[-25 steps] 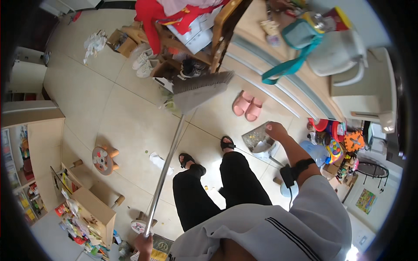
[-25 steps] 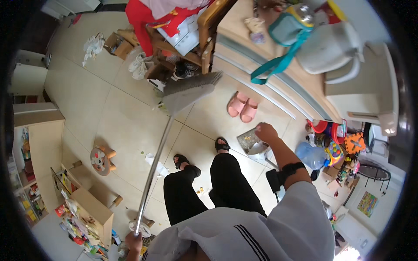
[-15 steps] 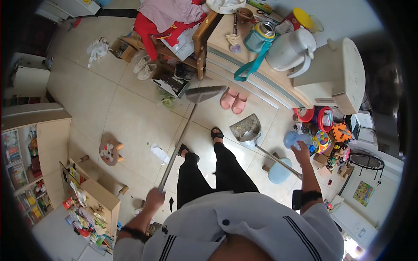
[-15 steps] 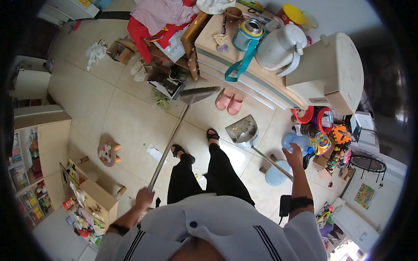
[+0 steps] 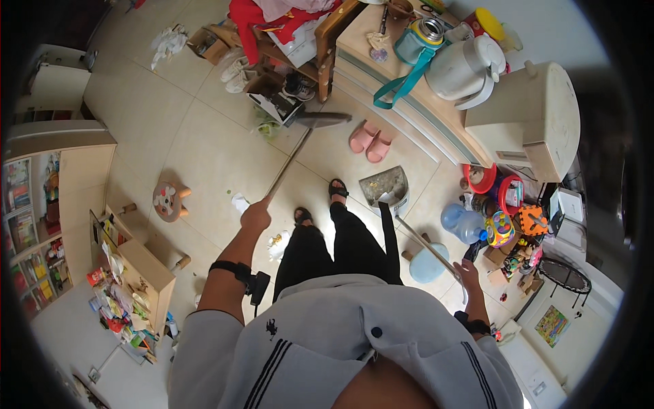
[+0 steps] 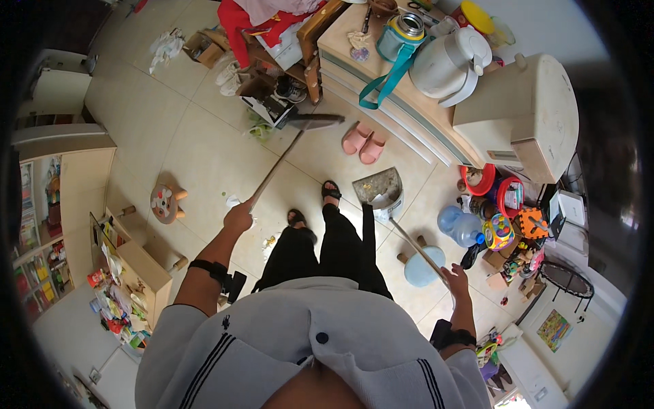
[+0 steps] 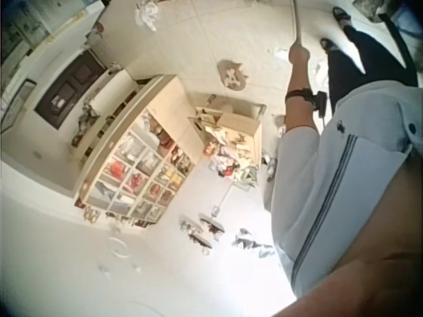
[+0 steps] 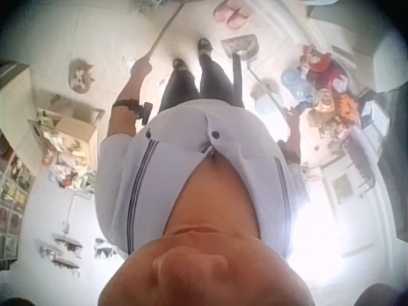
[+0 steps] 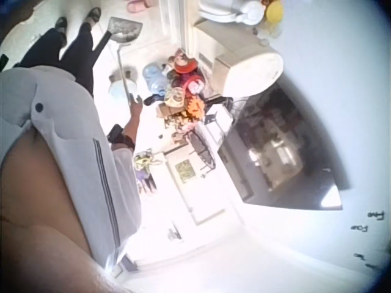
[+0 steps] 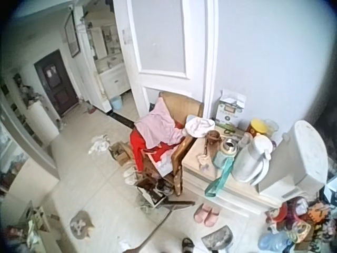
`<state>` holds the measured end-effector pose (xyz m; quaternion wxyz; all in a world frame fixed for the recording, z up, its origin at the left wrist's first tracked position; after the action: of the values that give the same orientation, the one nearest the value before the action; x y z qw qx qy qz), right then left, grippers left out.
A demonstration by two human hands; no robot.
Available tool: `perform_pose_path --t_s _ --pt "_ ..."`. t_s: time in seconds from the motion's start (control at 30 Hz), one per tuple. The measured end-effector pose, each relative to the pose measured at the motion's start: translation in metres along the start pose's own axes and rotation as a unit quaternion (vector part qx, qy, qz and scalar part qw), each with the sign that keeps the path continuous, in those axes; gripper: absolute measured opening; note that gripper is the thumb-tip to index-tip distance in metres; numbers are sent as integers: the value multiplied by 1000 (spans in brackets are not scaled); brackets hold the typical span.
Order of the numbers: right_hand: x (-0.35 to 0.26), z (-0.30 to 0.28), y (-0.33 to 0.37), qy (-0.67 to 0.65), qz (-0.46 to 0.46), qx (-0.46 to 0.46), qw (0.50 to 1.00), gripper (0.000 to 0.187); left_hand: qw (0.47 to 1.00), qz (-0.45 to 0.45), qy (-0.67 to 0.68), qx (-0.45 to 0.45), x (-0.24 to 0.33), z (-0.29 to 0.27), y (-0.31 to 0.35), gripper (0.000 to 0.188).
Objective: Sweeping debris and trash from a tile floor into a dustpan using a broom.
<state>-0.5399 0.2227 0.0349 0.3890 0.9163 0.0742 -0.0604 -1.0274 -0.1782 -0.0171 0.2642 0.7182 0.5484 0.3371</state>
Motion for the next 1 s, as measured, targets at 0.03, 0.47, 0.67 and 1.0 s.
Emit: perform_pose_path --t_s 0.03,0.47,0.67,1.0 --pt "-2 -2 1 -24 3 12 1000 48 1000 6 -8 8 -22 7 2 52" --pt "-25 4 62 -95 -77 -52 991 44 986 -155 -43 -51 -210 39 186 54" --pt "-40 12 70 78 -124 108 983 32 991 -133 12 -12 -238 42 242 53" --pt "-22 -20 72 148 -82 201 965 33 996 40 18 83 -103 65 138 50"
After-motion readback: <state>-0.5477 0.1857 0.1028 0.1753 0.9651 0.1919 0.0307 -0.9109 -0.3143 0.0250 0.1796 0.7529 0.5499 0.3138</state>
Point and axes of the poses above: each hand's wrist, its own y-axis away from the middle knuckle, its own z-axis out of the palm, x = y × z, the point moved 2 cm from there along -y, towards the middle knuckle, and after that the axes turned 10 degrees about y, right-handed, at the moved point
